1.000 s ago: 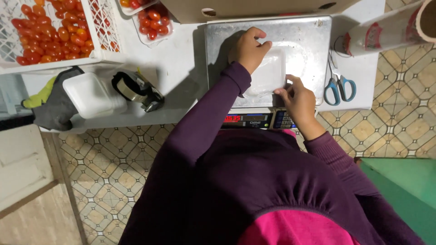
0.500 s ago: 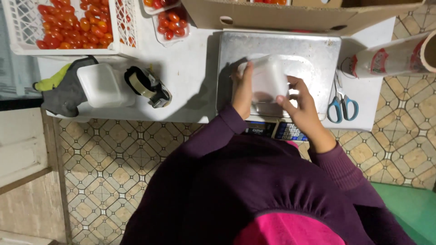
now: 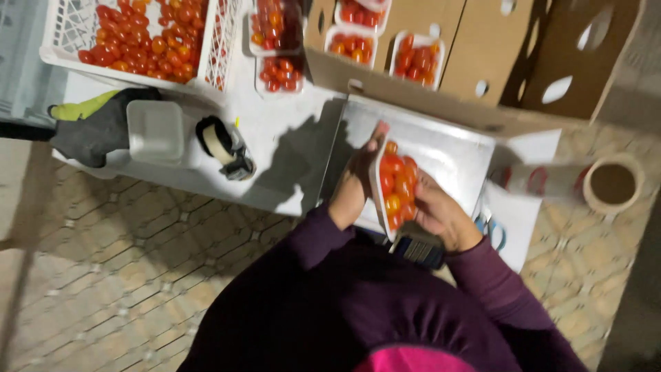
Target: The person places tomatoes into small trays, weighs them on a scale, and applies tape to secure them before placing them into a larger cardboard box.
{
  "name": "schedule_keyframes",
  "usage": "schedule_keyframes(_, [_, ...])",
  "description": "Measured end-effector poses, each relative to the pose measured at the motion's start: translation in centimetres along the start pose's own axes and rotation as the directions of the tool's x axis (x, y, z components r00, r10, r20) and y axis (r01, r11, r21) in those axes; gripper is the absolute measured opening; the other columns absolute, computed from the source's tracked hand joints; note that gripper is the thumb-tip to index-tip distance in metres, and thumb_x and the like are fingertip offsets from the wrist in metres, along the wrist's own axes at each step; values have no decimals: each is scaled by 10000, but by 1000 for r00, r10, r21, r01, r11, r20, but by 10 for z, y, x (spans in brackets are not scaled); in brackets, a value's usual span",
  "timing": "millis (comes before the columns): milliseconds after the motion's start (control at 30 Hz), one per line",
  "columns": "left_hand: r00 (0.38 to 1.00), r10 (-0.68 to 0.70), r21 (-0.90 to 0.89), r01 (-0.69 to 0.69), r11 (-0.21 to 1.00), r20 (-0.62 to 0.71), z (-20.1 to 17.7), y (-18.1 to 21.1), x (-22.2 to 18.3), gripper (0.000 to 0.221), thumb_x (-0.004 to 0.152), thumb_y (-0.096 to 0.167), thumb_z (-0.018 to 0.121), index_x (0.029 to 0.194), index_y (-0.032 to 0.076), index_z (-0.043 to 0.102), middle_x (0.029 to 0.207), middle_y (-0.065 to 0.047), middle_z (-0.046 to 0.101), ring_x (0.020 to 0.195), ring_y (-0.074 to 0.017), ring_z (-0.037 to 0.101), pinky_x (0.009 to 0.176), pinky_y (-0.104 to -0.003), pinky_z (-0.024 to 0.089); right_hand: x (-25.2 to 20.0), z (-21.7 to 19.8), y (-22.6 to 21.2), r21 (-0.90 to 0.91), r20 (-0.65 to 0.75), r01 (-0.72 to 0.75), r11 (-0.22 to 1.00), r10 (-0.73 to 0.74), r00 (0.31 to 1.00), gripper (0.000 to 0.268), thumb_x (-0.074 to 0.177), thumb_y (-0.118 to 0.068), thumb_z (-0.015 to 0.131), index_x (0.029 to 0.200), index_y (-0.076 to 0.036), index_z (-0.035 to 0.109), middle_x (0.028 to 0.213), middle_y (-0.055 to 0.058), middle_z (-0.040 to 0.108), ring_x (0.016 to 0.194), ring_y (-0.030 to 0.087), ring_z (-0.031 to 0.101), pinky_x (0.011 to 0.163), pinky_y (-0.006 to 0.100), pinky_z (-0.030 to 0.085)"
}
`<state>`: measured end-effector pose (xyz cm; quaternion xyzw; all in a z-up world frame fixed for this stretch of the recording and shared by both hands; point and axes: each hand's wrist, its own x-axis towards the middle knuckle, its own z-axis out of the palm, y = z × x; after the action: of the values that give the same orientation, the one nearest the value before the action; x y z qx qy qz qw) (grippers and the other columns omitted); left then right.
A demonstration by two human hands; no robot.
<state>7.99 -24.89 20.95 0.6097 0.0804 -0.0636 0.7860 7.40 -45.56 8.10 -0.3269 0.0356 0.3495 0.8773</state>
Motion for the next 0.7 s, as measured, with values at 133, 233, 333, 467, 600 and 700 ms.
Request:
schedule_keyframes(133, [937,341,53,-337,940,-75,-10,15,-4,470,1074,141,588,1531,89,496,1644,-162,382,1527,-255,328,1279,-427,253,25,-61,-25,66,183,-16,998,4,983,1038,665,-339,952,1482,27,427,1244,345,637,1089,470,688,740,654,596])
schedule_keyframes(233, [949,262,56,-256,965,-174,-55,11,-4,420,1077,153,532,1489,73,532,1582,-168,471,1406,-249,486,1134,-420,464,52,-41,-108,175,-65,12,984,-1,998,610,777,-339,836,1305,-102,643,1192,151,729,1158,338,683,992,596,519])
schedule_keyframes(333, [874,54,-23,-74,997,-484,-116,-41,-21,313,1013,178,630,1303,64,649,1258,-155,707,1150,-236,674,912,-376,582,99,44,-214,-268,-354,-123,955,21,935,670,820,-520,730,1352,-130,611,1295,85,668,1158,302,656,965,559,539])
schedule_keyframes(467, [809,248,627,180,758,-533,-161,-64,-84,264,962,175,628,1184,39,674,1105,-119,691,1008,-254,686,832,-347,557,204,5,-270,-577,-378,14,817,-282,882,346,874,-412,822,1083,-210,634,949,29,718,791,197,712,582,368,547])
schedule_keyframes(600, [370,-549,-189,675,713,-749,-154,-6,-137,350,1065,309,475,1305,129,653,1285,-108,659,1131,-304,642,902,-471,506,258,-39,-268,-667,-602,-206,716,-356,715,499,727,-536,839,1047,-183,688,882,1,772,681,130,742,542,240,571])
schedule_keyframes(700, [384,-418,-50,685,727,-823,-179,-54,-185,338,1015,224,528,1271,64,682,1137,-114,726,1010,-243,673,873,-399,539,281,-56,-251,-560,-709,-231,796,-316,630,516,756,-428,871,1130,-143,660,926,3,778,749,129,771,587,284,620])
